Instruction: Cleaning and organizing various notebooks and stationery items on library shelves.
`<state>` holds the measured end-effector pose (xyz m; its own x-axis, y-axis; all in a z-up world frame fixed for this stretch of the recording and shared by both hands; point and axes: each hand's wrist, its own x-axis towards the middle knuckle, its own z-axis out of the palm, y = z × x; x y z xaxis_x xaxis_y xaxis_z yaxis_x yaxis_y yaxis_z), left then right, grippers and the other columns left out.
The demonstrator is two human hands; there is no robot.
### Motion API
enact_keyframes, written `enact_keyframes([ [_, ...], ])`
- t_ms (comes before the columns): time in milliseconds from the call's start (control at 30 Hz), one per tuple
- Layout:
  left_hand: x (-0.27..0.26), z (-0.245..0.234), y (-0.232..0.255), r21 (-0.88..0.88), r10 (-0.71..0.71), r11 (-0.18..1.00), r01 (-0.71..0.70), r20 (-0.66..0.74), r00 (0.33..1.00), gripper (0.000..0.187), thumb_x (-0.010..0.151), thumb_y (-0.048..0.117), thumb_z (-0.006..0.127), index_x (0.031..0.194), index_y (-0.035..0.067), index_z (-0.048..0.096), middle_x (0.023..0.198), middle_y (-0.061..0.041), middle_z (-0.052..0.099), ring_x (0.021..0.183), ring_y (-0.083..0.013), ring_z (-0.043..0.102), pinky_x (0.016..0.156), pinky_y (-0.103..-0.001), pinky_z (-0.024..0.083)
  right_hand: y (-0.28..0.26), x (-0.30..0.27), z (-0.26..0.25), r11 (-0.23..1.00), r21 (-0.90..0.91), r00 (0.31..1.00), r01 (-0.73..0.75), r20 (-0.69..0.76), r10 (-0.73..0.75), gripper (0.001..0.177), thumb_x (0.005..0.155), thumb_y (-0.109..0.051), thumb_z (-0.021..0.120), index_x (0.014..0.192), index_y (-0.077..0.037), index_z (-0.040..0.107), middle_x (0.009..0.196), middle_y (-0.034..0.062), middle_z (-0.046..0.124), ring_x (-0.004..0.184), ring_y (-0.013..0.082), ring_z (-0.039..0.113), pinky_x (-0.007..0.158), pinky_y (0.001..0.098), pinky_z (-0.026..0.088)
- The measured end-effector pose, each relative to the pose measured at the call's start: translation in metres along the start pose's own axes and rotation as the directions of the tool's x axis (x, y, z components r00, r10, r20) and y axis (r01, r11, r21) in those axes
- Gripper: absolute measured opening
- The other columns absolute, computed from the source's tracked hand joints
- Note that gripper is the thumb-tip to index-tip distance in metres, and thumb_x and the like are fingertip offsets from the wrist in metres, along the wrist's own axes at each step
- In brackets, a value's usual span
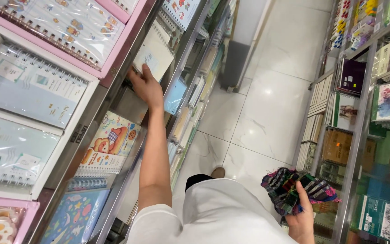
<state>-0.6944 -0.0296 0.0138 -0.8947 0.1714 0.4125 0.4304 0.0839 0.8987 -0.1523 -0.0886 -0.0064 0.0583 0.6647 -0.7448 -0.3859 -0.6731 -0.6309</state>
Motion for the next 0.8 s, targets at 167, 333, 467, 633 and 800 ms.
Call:
enact_keyframes([
  [167, -0.030, -0.039, 0.016, -0.077, -0.235, 0.968, 0.238, 0.045, 0.971, 0.056, 0.110, 0.025, 0.054, 0.156, 0.001, 0.034, 0.134, -0.023, 0.065, 0.110, -0.0266, 0.070, 0.095, -0.038, 0.055, -0.004, 0.018, 0.010, 0.992, 0.056, 0.981, 0.109, 0.154, -0.117, 0.048, 0.098, -0.035, 0.067, 0.137, -0.008, 0.062, 0.130, 0.0064, 0.069, 0.118, 0.0230, 0.066, 0.098, 0.0405, 0.054],
  [333, -0.085, -0.074, 0.043, -0.452, -0.321, 0.823, 0.345, 0.132, 0.938, 0.056, 0.107, 0.014, 0.056, 0.157, 0.000, 0.035, 0.145, -0.019, 0.057, 0.125, -0.0209, 0.061, 0.107, -0.035, 0.049, -0.015, 0.013, 0.047, 0.966, 0.040, 0.939, 0.254, 0.231, -0.256, 0.055, 0.096, -0.029, 0.070, 0.144, -0.006, 0.053, 0.130, 0.0060, 0.068, 0.120, 0.0235, 0.066, 0.099, 0.0415, 0.055],
  [467, -0.147, -0.079, 0.067, -0.250, -0.398, 0.806, 0.537, 0.442, 0.804, 0.051, 0.103, 0.013, 0.056, 0.152, 0.002, 0.046, 0.128, -0.015, 0.068, 0.109, -0.0192, 0.067, 0.094, -0.031, 0.055, -0.014, -0.007, 0.094, 0.742, -0.136, 0.704, 0.656, 0.466, -0.537, 0.063, 0.096, -0.022, 0.074, 0.152, -0.012, 0.047, 0.121, 0.0083, 0.062, 0.110, 0.0213, 0.061, 0.095, 0.0386, 0.054],
  [633, -0.216, -0.078, 0.068, -0.119, -0.342, 0.794, 0.597, 0.724, 0.599, 0.048, 0.101, 0.011, 0.064, 0.146, -0.001, 0.055, 0.110, -0.010, 0.072, 0.092, -0.0124, 0.064, 0.083, -0.028, 0.054, -0.017, -0.049, 0.174, 0.032, -0.232, 0.226, 0.972, 0.893, -0.388, 0.078, 0.083, -0.019, 0.075, 0.155, -0.019, 0.044, 0.146, 0.0210, 0.048, 0.134, 0.0359, 0.045, 0.112, 0.0495, 0.039],
  [800, -0.207, -0.089, 0.100, -0.077, -0.168, 0.867, 0.492, 0.885, 0.434, 0.048, 0.100, 0.013, 0.063, 0.147, 0.001, 0.056, 0.099, -0.006, 0.077, 0.082, -0.0059, 0.063, 0.074, -0.023, 0.053, -0.037, -0.005, 0.200, -0.261, -0.113, 0.034, 0.959, 0.956, -0.292, 0.077, 0.084, -0.024, 0.075, 0.155, -0.017, 0.046, 0.165, 0.0264, 0.027, 0.157, 0.0441, 0.021, 0.127, 0.0573, 0.016],
])
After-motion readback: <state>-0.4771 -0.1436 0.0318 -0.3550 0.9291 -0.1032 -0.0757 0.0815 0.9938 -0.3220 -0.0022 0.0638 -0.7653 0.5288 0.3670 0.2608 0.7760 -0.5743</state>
